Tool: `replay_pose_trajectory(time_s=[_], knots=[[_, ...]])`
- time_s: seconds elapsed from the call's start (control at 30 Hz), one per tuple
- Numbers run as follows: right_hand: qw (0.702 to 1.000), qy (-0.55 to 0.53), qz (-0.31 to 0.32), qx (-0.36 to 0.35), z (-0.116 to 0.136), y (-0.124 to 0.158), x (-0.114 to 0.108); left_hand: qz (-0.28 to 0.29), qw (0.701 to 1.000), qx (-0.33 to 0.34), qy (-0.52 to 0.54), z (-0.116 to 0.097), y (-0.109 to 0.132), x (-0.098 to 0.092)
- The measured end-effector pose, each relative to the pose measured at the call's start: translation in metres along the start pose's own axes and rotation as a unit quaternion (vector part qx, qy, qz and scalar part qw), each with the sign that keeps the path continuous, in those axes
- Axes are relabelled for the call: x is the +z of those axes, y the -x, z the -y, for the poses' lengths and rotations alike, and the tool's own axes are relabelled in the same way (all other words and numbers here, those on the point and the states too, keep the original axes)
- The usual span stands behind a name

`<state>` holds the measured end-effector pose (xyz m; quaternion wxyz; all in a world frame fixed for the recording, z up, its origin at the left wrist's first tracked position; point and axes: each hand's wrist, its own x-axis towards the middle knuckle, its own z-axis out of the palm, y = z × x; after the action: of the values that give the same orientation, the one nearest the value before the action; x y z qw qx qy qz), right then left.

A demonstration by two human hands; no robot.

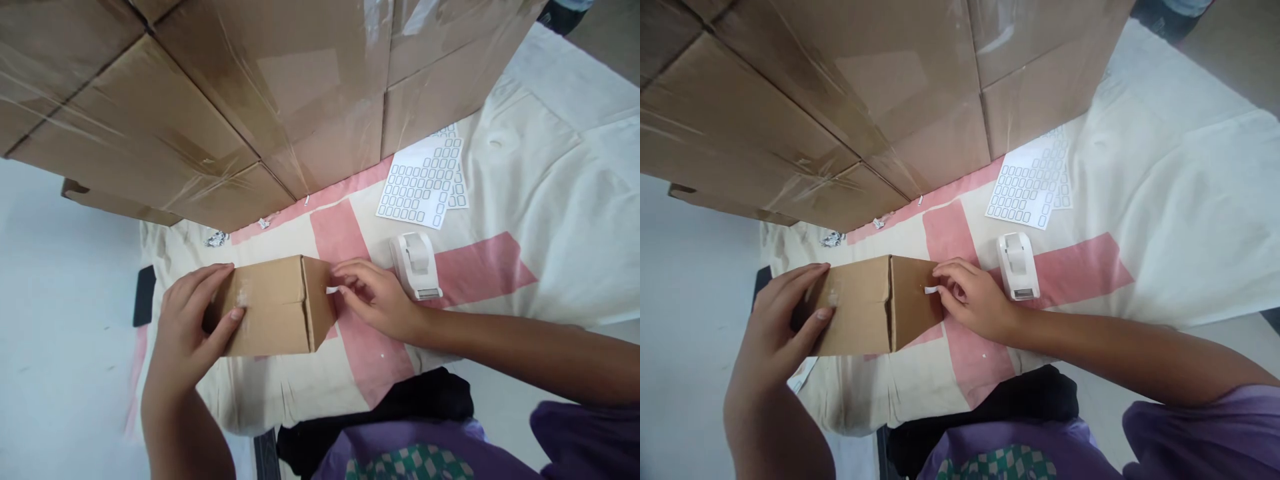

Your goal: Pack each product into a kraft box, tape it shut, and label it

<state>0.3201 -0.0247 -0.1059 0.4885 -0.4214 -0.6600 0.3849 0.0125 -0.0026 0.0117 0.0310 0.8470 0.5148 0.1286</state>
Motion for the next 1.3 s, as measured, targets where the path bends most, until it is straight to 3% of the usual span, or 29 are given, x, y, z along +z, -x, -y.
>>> replay_pose_trajectory(time_s=[0.27, 0.43, 0.63, 1.1, 1.3], knots=[[0.974, 0.164, -0.027, -0.157, -0.005, -0.008, 0.004, -0.019, 0.998, -0.046, 0.026, -0.013, 0.003, -0.001], [0.975, 0.157, -0.035, -0.151, -0.006, -0.010, 0.006, -0.027, 0.997, -0.064, 0.042, -0.016, 0.001, 0.000], [0.962, 0.166, -0.006, -0.218, -0.007, -0.014, 0.007, -0.024, 0.996, -0.073, 0.045, -0.018, -0.002, -0.001], [0.974, 0.123, 0.041, -0.184, -0.004, -0.016, 0.005, -0.029, 0.995, -0.087, 0.050, -0.020, -0.001, -0.001], [0.988, 0.097, 0.035, -0.117, -0.004, -0.013, 0.006, -0.034, 0.995, -0.083, 0.048, -0.020, -0.001, 0.000]])
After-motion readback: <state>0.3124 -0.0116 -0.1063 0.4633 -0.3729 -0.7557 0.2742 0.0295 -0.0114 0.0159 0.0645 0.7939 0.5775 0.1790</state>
